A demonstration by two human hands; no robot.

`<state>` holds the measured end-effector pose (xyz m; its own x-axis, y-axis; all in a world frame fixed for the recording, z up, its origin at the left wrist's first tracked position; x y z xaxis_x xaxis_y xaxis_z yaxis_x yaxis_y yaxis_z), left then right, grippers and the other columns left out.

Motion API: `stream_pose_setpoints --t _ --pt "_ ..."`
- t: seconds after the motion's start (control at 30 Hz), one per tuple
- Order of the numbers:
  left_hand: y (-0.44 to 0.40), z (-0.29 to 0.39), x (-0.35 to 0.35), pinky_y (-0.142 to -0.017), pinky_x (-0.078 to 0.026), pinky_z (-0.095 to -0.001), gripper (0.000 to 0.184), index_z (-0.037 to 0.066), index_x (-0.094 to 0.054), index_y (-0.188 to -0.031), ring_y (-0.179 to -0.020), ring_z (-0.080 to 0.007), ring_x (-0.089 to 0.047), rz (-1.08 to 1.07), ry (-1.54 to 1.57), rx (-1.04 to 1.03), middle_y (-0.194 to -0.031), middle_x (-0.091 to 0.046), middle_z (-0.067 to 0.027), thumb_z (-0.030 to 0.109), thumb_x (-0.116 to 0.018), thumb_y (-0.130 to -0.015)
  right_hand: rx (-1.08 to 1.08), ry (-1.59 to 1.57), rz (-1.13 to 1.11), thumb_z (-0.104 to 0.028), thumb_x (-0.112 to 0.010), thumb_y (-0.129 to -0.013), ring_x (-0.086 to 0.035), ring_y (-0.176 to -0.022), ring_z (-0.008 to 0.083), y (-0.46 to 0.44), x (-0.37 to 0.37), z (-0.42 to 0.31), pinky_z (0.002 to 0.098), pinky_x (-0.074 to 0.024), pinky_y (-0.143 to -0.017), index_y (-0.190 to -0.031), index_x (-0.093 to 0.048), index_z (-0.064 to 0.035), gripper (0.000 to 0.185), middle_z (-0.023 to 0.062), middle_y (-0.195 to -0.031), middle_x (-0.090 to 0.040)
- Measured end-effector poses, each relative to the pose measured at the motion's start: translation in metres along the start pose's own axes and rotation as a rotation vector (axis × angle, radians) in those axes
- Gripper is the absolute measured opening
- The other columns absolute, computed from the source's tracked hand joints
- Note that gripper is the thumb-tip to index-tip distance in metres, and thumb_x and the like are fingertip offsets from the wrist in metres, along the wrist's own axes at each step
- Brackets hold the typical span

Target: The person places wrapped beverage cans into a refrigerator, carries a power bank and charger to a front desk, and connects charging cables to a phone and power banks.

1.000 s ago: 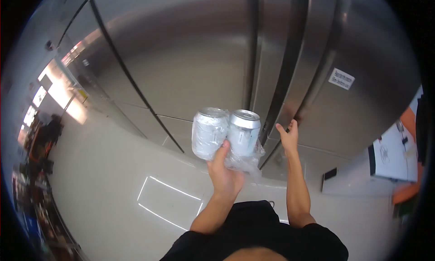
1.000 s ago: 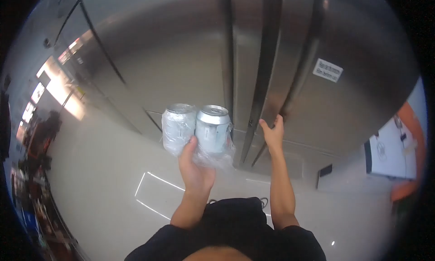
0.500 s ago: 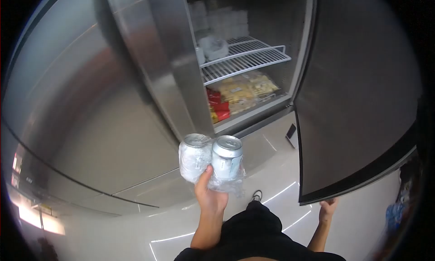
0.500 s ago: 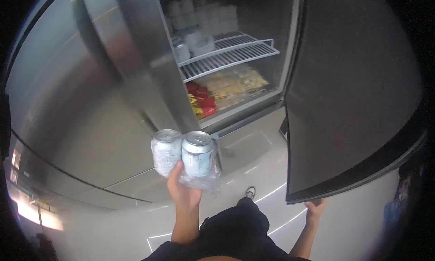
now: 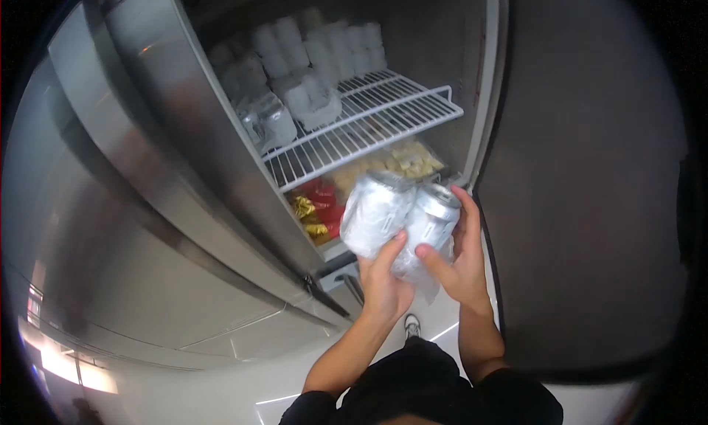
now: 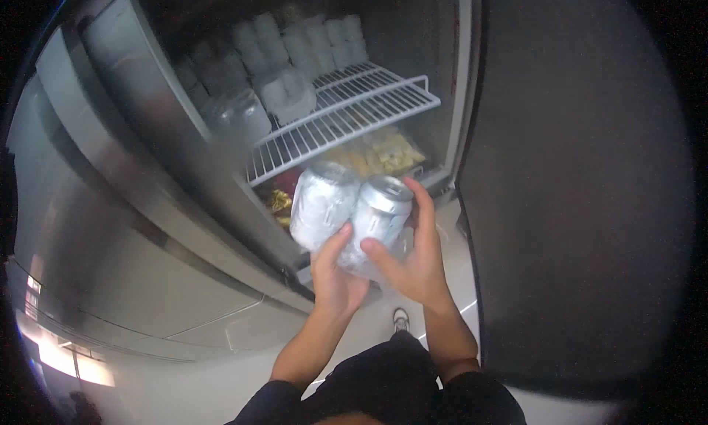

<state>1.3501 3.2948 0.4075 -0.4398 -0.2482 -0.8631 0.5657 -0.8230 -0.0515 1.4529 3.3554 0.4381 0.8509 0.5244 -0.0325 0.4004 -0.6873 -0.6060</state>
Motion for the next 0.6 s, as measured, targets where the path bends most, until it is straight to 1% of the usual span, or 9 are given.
stream_pose_setpoints --t 0.03,0.07,0.13,0.17,0.27,0.3,0.4,0.5,0.6 --pt "-0.018 -0.001 -0.017 -0.099 -0.04 -0.0404 0.055 0.007 -0.038 -0.135 -0.118 -0.0251 -0.049 -0.006 -0.038 -0.069 -0.128 -0.05 -0.0104 0.003 -0.058 -0.084 0.022 -0.05 0.031 -0.01 -0.075 -0.073 -0.05 -0.114 0.0248 -0.024 0.005 0.006 0.0353 -0.04 -0.096 -0.139 -0.026 -0.0002 0.083 0.0181 -0.123 -0.049" --pt "-0.035 -0.002 -0.028 -0.099 -0.04 -0.041 0.054 0.006 -0.038 -0.134 -0.118 -0.0259 -0.05 -0.004 -0.081 -0.132 -0.127 -0.051 -0.011 0.005 -0.058 -0.084 0.018 -0.103 0.024 -0.01 -0.076 -0.072 -0.051 -0.113 0.0243 -0.046 0.01 0.012 0.0349 -0.0404 -0.096 -0.138 -0.028 -0.0004 0.082 0.018 -0.122 -0.05" --pt "-0.078 -0.005 -0.046 -0.099 -0.04 -0.0398 0.054 0.007 -0.039 -0.133 -0.117 -0.0247 -0.05 -0.04 -0.11 -0.189 -0.127 -0.051 -0.0106 0.002 -0.059 -0.083 0.006 -0.206 0.02 -0.01 -0.077 -0.071 -0.052 -0.112 0.0234 -0.091 0.022 0.021 0.0342 -0.0412 -0.095 -0.136 -0.03 -0.0009 0.08 0.0176 -0.121 -0.051" --pt "-0.1 -0.003 -0.056 -0.099 -0.04 -0.0392 0.054 0.007 -0.039 -0.133 -0.117 -0.0241 -0.049 -0.071 -0.134 -0.21 -0.126 -0.05 -0.0105 0.001 -0.059 -0.083 0.028 -0.191 0.039 -0.009 -0.078 -0.071 -0.054 -0.11 0.0222 -0.113 0.028 0.024 0.0326 -0.0431 -0.093 -0.133 -0.036 -0.0021 0.076 0.0165 -0.119 -0.053" --pt "-0.153 0.002 -0.089 -0.098 -0.04 -0.0381 0.052 0.006 -0.04 -0.131 -0.116 -0.0233 -0.049 -0.107 -0.161 -0.247 -0.126 -0.05 -0.0106 -0.001 -0.058 -0.083 0.08 -0.165 0.045 -0.008 -0.078 -0.071 -0.056 -0.105 0.022 -0.175 0.037 0.032 0.0316 -0.0457 -0.089 -0.131 -0.039 -0.0027 0.073 0.0156 -0.115 -0.056" --pt "-0.184 0.005 -0.087 -0.097 -0.04 -0.0351 0.071 0.003 -0.029 -0.132 -0.117 -0.0225 -0.048 -0.133 -0.207 -0.312 -0.127 -0.046 -0.0149 0.003 -0.071 -0.075 0.094 -0.158 0.033 -0.008 -0.079 -0.07 -0.058 -0.103 0.0226 -0.2 0.039 0.037 0.0324 -0.0474 -0.087 -0.13 -0.04 -0.0029 0.073 0.016 -0.113 -0.057" --pt "-0.245 0.033 -0.097 -0.092 -0.044 -0.0358 0.074 -0.002 -0.035 -0.127 -0.109 -0.0236 -0.054 -0.023 -0.552 -0.363 -0.119 -0.053 -0.0164 0.007 -0.078 -0.068 0.008 -0.161 -0.081 -0.009 -0.08 -0.068 -0.059 -0.102 0.0225 -0.278 0.039 0.056 0.0322 -0.0485 -0.086 -0.131 -0.041 -0.003 0.075 0.0179 -0.114 -0.058" --pt "-0.295 0.058 -0.098 -0.087 -0.047 -0.0355 0.075 -0.006 -0.042 -0.12 -0.104 -0.0255 -0.059 0.066 -0.932 -0.232 -0.113 -0.058 -0.018 0.009 -0.083 -0.06 -0.029 0.016 -0.163 -0.007 -0.08 -0.066 -0.059 -0.1 0.0225 -0.34 0.031 0.091 0.0318 -0.0482 -0.085 -0.132 -0.04 -0.0013 0.078 0.0179 -0.114 -0.059" --pt "-0.369 0.064 -0.072 -0.084 -0.049 -0.0358 0.072 -0.007 -0.046 -0.116 -0.104 -0.027 -0.059 -0.034 -1.106 -0.232 -0.112 -0.059 -0.0203 0.009 -0.083 -0.056 0.023 0.282 -0.248 -0.009 -0.081 -0.063 -0.06 -0.1 0.0247 -0.384 0.016 0.127 0.0332 -0.0478 -0.086 -0.131 -0.042 -0.0028 0.079 0.0178 -0.115 -0.059"
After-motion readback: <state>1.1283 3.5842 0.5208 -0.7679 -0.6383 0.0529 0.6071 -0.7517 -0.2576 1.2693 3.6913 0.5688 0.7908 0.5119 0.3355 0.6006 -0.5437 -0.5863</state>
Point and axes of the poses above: each hand's wrist, its own y-axis away from the middle knuckle, its own x-axis out of the back of the hand, z = x × y, the point moved 6 cm from there along -y, towards the middle knuckle
